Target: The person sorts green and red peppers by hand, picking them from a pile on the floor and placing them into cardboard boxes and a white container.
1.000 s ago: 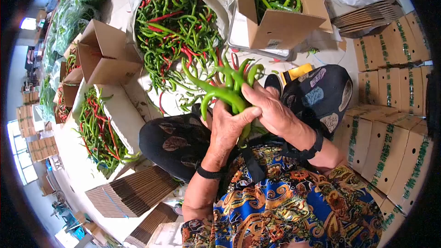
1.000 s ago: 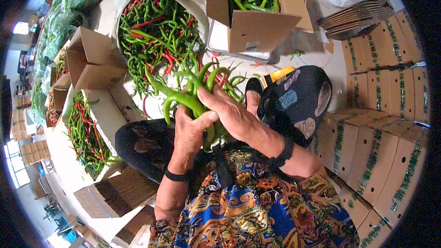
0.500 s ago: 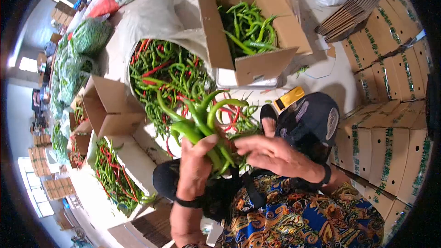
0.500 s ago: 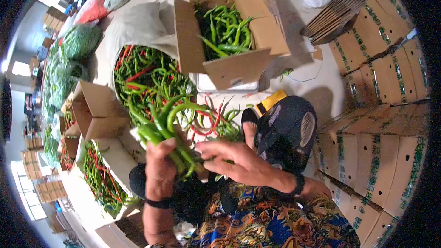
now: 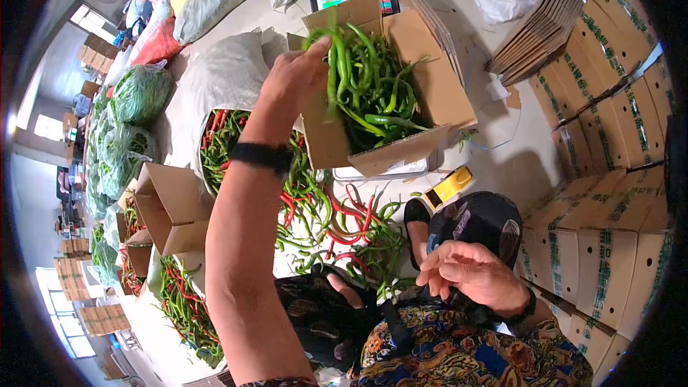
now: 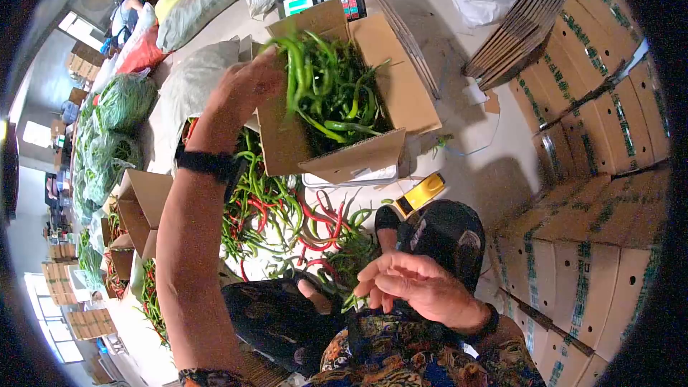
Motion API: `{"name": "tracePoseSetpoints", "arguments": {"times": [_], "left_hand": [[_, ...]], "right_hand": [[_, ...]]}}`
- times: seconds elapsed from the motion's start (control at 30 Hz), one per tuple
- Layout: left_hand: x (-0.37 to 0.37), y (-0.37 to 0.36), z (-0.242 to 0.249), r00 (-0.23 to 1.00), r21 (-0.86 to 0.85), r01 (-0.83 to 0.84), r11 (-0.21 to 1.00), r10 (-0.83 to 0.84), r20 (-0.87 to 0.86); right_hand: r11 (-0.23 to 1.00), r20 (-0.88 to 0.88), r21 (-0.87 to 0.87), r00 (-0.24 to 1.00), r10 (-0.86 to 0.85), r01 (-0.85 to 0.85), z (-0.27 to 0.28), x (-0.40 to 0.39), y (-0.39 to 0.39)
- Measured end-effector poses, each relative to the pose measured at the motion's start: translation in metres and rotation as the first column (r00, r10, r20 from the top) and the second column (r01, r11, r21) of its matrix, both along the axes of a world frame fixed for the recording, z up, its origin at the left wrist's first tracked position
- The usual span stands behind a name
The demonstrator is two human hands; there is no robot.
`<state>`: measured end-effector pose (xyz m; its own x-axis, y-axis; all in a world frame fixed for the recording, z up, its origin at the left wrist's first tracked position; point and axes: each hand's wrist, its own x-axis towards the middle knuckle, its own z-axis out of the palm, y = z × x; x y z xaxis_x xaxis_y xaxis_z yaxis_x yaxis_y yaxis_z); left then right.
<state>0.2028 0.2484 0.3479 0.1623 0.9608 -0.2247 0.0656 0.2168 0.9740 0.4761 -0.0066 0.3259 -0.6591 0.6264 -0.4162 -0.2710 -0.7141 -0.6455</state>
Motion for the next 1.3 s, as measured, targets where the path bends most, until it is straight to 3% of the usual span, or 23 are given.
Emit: {"name": "tracePoseSetpoints", "arguments": {"times": [0.03,0.07,0.17,0.3,0.37,0.43,0.47,0.5,0.53,0.6,0.67,0.73,0.77,0.83,0.87,0.97,1.03,1.07,1.17,1.2,1.3], "left_hand": [[-0.008,-0.005,-0.002,0.999,-0.065,0.031,0.997,-0.033,-0.034],[-0.018,-0.015,-0.006,0.988,-0.025,0.156,0.987,-0.156,0.003],[-0.042,-0.068,0.024,0.986,-0.071,0.095,0.993,-0.104,-0.130],[-0.111,-0.144,0.007,0.947,-0.166,-0.240,0.956,0.193,-0.258],[-0.160,-0.190,-0.040,0.919,-0.253,-0.371,0.894,0.314,-0.237],[-0.191,-0.247,-0.086,0.911,-0.360,-0.376,0.854,0.270,-0.312],[-0.212,-0.286,-0.122,0.952,-0.386,-0.299,0.873,0.242,-0.189],[-0.205,-0.324,-0.133,0.931,-0.420,-0.320,0.849,0.364,0.026],[-0.220,-0.358,-0.173,0.945,-0.529,-0.221,0.820,0.315,0.094],[-0.164,-0.367,-0.154,0.999,-0.654,-0.017,0.757,-0.020,-0.049],[-0.120,-0.374,-0.179,0.928,-0.480,-0.293,0.827,0.126,-0.349],[-0.089,-0.384,-0.211,0.756,-0.221,-0.495,0.840,0.291,-0.586],[-0.080,-0.389,-0.229,0.641,-0.072,-0.559,0.826,0.375,-0.670],[-0.109,-0.395,-0.295,0.729,-0.041,-0.380,0.924,0.272,-0.629],[-0.143,-0.389,-0.336,0.870,-0.127,-0.115,0.985,0.039,-0.491],[-0.118,-0.349,-0.344,0.708,-0.048,0.022,0.999,-0.050,-0.704],[-0.111,-0.334,-0.376,0.546,0.180,0.252,0.951,0.014,-0.838],[-0.109,-0.328,-0.392,0.452,0.171,0.355,0.919,-0.009,-0.892],[-0.107,-0.322,-0.421,0.338,0.069,0.534,0.843,-0.138,-0.931],[-0.109,-0.321,-0.420,0.422,0.208,0.533,0.820,-0.045,-0.906],[-0.111,-0.334,-0.405,0.422,0.273,0.587,0.762,0.000,-0.907]], "right_hand": [[0.999,0.004,-0.040,1.000,-0.008,0.008,-0.001,0.000,0.000],[0.996,0.007,-0.085,1.000,-0.014,0.015,-0.002,-0.001,-0.001],[0.973,-0.110,-0.232,0.994,-0.015,-0.011,-0.004,-0.008,0.001],[0.962,-0.049,-0.233,0.990,0.135,-0.142,0.021,-0.016,0.023],[0.981,0.014,-0.174,0.996,0.087,-0.084,0.023,-0.020,0.031],[0.983,0.006,-0.186,1.000,-0.003,0.004,0.018,-0.032,0.036],[0.977,0.006,-0.212,0.999,-0.032,0.033,0.016,-0.041,0.036],[0.970,0.010,-0.236,0.998,-0.062,0.062,0.014,-0.052,0.036],[0.974,-0.008,-0.227,1.000,-0.019,0.017,0.012,-0.063,0.037],[0.974,-0.038,-0.215,0.997,0.061,-0.068,0.008,-0.086,0.040],[0.991,0.069,-0.107,0.993,0.094,-0.087,-0.005,-0.109,0.050],[0.999,0.230,-0.014,0.972,0.046,-0.044,-0.033,-0.134,0.060],[0.993,0.347,0.007,0.931,0.111,-0.121,-0.061,-0.137,0.068],[0.997,0.396,-0.072,0.918,-0.006,0.037,-0.130,-0.142,0.068],[0.994,0.442,-0.099,0.897,-0.005,0.054,-0.162,-0.141,0.063],[0.979,0.640,-0.183,0.767,0.051,0.087,-0.208,-0.149,0.036],[0.975,0.694,-0.194,0.718,0.056,0.111,-0.238,-0.154,0.018],[0.983,0.722,-0.175,0.686,0.094,0.050,-0.252,-0.156,0.015],[0.978,0.905,0.062,0.425,0.029,-0.199,-0.307,-0.147,0.018],[0.982,0.906,0.041,0.421,0.042,-0.187,-0.313,-0.144,0.024],[1.000,0.860,-0.002,0.511,-0.002,0.007,-0.324,-0.134,0.028]]}}
